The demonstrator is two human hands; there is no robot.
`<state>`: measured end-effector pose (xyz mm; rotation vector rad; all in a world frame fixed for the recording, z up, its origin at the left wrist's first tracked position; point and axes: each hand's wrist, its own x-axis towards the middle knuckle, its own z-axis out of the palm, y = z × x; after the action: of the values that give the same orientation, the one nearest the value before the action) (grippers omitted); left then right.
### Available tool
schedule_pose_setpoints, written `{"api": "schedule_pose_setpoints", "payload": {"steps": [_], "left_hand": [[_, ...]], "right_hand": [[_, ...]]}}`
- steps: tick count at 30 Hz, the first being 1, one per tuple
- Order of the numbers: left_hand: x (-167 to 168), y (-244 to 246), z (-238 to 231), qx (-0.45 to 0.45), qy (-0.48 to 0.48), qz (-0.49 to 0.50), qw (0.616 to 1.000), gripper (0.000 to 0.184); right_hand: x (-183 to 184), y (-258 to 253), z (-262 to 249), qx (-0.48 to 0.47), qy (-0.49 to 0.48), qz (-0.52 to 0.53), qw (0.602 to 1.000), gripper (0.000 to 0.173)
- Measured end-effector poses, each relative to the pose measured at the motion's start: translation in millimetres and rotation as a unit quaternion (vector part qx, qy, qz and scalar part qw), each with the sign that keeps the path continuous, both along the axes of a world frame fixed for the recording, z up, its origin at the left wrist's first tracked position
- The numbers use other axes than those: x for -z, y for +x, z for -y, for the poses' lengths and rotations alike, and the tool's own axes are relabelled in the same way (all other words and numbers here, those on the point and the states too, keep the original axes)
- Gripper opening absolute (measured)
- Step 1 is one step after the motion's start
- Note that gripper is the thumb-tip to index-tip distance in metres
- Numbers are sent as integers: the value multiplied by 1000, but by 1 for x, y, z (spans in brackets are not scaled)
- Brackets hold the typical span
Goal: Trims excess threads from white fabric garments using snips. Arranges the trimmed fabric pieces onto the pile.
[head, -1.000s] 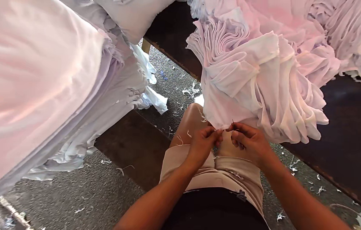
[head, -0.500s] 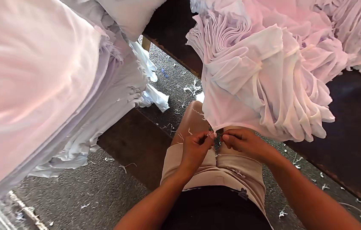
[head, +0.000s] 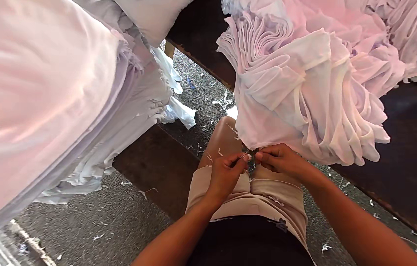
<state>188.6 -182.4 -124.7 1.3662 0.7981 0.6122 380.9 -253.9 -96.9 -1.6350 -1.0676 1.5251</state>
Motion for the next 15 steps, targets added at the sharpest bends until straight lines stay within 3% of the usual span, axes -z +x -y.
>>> {"api": "schedule_pose_setpoints", "payload": {"steps": [7,10,13,15], "left_hand": [[0,0,0,19,27,-4,999,16],[-2,-2,-9,125,82,-117,982,22],[-13,4,-23,291,118,-273,909,31],[-10,7,-26,258,155,-279,912,32]], "right_hand": [[-4,-7,-8,5,-5,-11,1000,26],[0,-5,-14,54,33,51,997,26],[-8,4,-19,95,104,154,978,23],[-16,18,-21,119,177,197,957,24]]}}
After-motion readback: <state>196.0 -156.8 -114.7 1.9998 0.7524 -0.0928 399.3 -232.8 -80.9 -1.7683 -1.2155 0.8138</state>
